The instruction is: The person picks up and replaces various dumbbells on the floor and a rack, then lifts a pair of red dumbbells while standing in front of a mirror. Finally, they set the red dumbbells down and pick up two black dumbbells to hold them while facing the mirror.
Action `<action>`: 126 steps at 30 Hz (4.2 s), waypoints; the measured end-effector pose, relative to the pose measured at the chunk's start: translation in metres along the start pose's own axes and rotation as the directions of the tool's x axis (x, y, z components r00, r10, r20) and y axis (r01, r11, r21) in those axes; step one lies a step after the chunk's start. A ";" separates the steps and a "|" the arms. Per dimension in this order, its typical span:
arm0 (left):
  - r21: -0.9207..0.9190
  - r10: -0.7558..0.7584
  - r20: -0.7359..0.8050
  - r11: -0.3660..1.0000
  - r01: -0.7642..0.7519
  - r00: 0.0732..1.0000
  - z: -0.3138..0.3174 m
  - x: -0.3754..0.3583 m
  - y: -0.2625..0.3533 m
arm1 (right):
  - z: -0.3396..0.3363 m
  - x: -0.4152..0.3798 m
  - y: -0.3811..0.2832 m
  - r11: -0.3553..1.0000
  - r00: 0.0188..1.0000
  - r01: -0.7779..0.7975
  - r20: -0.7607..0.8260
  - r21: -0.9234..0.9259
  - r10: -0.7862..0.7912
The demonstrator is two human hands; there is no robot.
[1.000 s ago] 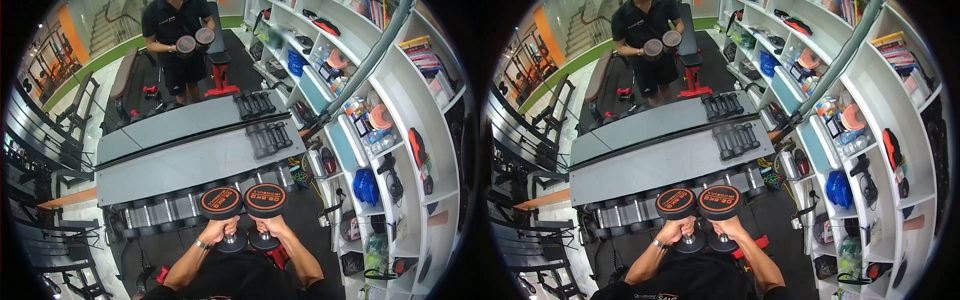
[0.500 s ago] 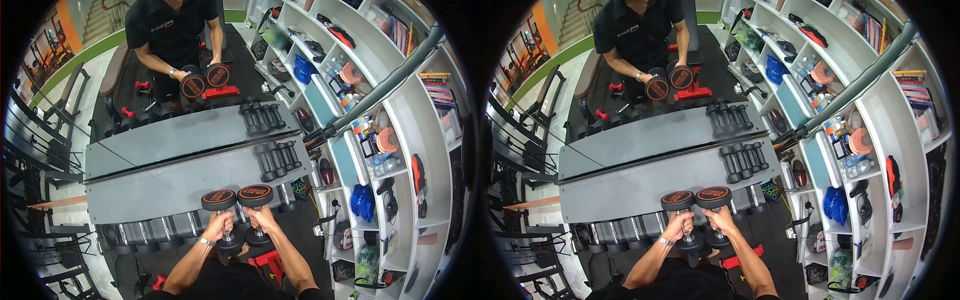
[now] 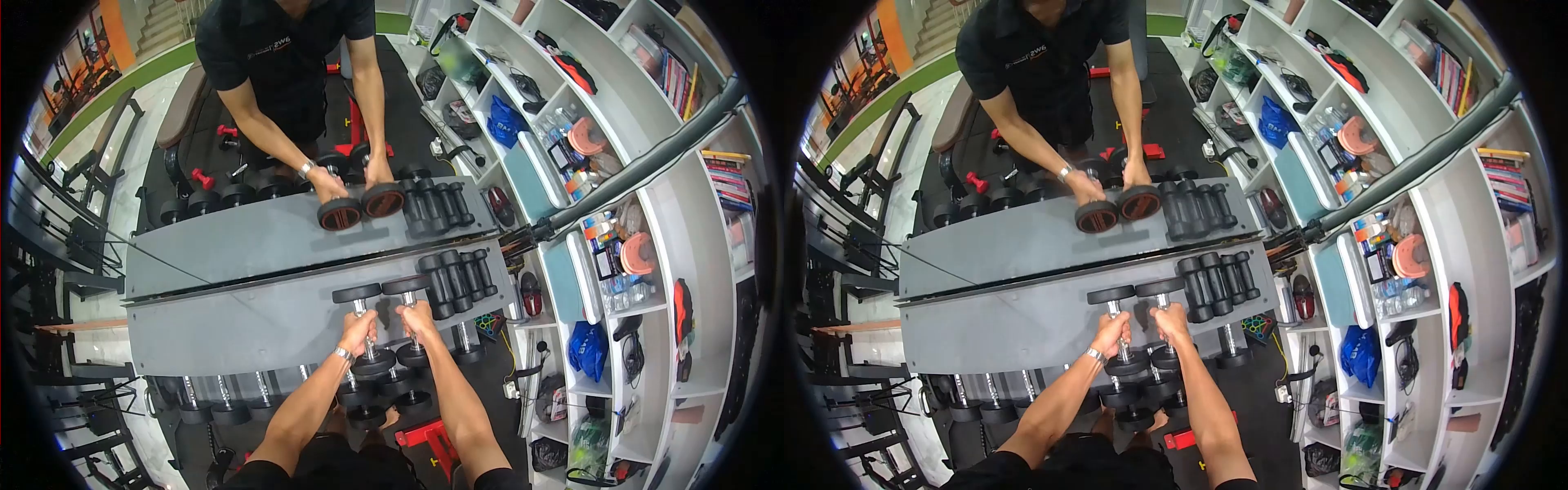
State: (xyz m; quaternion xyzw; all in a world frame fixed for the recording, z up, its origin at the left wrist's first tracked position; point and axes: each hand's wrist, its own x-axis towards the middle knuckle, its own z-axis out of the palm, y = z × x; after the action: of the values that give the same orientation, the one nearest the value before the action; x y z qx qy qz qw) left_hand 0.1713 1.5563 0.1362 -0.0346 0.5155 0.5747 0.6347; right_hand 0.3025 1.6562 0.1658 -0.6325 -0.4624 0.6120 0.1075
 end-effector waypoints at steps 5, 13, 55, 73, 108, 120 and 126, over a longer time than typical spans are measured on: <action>0.022 0.030 -0.050 0.999 -0.029 0.998 0.005 0.041 0.010 | 0.003 0.046 -0.007 0.999 1.000 -0.010 -0.003 -0.042 0.010; 0.104 0.104 -0.210 0.991 -0.084 0.972 0.005 0.093 0.002 | 0.011 0.087 -0.016 0.993 0.998 -0.049 -0.031 -0.105 0.046; 0.525 0.240 -0.637 0.831 0.184 0.732 0.052 0.086 0.021 | -0.049 -0.015 0.001 0.551 0.792 0.495 0.088 -0.672 -0.605; 0.798 0.216 -0.249 0.599 0.073 0.944 0.002 0.086 0.012 | -0.017 -0.060 0.050 0.384 0.623 0.482 0.000 -0.788 -0.782; 0.334 0.459 -0.278 0.870 -0.363 0.844 -0.174 -0.322 -0.263 | -0.007 -0.284 0.255 0.610 0.575 0.782 0.530 -0.131 -0.623; 0.190 0.541 -0.484 0.832 -0.521 0.688 -0.289 -0.432 -0.291 | 0.109 -0.336 0.254 0.467 0.404 0.868 0.786 -0.167 -0.469; 0.128 0.504 -0.541 0.841 -0.526 0.673 -0.349 -0.466 -0.309 | 0.181 -0.395 0.255 0.456 0.382 0.865 0.865 -0.210 -0.325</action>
State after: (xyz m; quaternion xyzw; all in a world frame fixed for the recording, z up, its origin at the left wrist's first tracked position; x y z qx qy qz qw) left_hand 0.2825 0.9065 0.1279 -0.0653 0.6541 0.7042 0.2683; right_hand 0.3295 1.1553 0.2119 -0.0932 -0.8507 0.5116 -0.0773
